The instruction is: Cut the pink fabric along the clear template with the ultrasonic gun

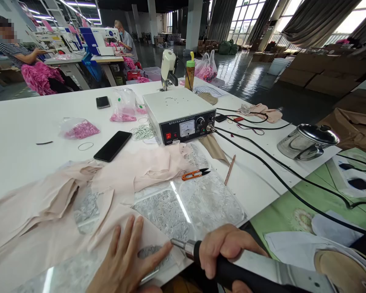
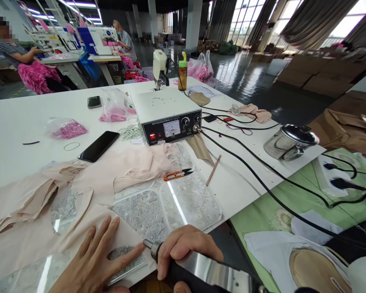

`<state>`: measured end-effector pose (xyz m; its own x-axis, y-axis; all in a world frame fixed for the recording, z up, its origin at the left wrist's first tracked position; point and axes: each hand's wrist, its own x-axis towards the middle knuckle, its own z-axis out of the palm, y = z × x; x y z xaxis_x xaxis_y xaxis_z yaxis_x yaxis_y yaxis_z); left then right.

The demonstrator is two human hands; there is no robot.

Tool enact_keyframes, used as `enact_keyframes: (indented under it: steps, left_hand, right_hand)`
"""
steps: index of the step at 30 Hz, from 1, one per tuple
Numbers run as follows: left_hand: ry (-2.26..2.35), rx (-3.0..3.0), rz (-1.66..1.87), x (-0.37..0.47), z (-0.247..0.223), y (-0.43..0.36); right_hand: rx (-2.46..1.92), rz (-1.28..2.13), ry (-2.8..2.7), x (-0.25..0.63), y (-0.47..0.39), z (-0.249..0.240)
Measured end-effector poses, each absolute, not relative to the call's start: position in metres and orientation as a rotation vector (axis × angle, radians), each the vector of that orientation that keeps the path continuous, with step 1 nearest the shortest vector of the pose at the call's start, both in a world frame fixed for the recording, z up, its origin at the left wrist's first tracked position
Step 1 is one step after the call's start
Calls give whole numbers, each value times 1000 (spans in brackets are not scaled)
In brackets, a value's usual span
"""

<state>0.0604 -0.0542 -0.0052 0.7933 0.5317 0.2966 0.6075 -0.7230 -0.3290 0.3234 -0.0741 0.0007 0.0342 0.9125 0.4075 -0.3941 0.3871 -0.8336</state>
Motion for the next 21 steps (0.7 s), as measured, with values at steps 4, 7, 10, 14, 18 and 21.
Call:
enact_keyframes:
  steps: [4,7,10,14,18,21]
  left_hand:
    - [-847,-2549,-228,61,-6,-56]
    - [-842,-2554,-223,60,-7,-58]
    - [-856,-2551,-217,60,-10,-59]
    - [-883,-2548,-229,61,-16,-60]
    - [-927,-2563,-214,62,-17,-62]
    - [-926,-2560,-228,62,-17,-63]
  right_hand:
    - [-668,1068,-991,304,-72,8]
    - [-659,1080,-975,294,-71,11]
    - [-626,1097,-985,291,-68,9]
    - [-593,1087,-1021,290,-64,7]
    - [-573,1080,-1025,287,-65,6]
    - [-572,1056,-1030,285,-65,3]
